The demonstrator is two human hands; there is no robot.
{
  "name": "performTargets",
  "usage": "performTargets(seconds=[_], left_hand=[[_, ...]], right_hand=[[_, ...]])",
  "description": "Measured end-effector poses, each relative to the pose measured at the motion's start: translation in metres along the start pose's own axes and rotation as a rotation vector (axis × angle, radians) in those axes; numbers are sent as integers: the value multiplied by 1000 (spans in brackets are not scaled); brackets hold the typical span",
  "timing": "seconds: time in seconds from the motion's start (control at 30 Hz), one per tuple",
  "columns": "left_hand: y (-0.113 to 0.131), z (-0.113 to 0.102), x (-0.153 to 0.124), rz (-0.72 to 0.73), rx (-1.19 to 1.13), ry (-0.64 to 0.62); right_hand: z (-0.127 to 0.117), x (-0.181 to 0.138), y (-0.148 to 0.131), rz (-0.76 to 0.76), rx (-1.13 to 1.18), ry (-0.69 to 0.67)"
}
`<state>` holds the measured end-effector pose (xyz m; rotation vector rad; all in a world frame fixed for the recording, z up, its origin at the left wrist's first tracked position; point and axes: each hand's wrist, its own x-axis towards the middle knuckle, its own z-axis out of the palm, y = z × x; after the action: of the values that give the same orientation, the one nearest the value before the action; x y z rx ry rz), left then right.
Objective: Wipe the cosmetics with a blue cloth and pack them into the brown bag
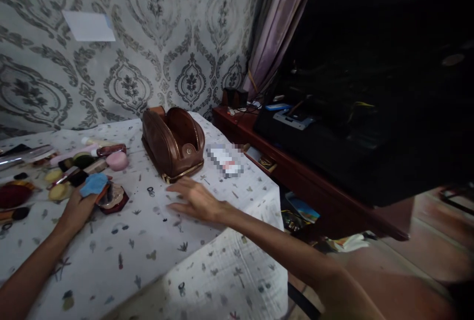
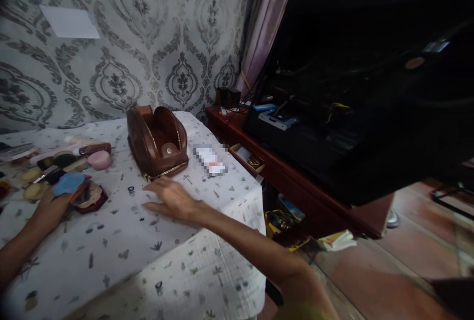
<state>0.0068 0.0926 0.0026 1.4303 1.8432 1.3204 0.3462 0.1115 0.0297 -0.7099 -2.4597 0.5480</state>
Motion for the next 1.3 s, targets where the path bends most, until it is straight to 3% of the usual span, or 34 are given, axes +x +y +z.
performTargets(seconds=[0.1, 0.23, 0.43, 0.57, 0.77, 0.97, 1.3], left_hand=[[3, 1, 0, 22, -9, -1], [5, 3, -4, 59, -38, -13], [-1, 1, -10, 6, -177, -110], [-6, 2, -8, -7, -187, -88], [-7, -1, -5, 22, -87, 67], [-3, -15, -5, 153, 213, 73], [-26, -41, 6, 302, 660, 96]], right_hand=[[32, 51, -20, -30, -8, -115], [73, 103, -34, 97, -12, -181], [106, 114, -35, 162, 108, -80], [109, 108, -32, 181, 106, -61], [108, 107, -31, 189, 151, -47], [109, 108, -25, 163, 252, -8], [94, 111, -18, 210, 248, 57]])
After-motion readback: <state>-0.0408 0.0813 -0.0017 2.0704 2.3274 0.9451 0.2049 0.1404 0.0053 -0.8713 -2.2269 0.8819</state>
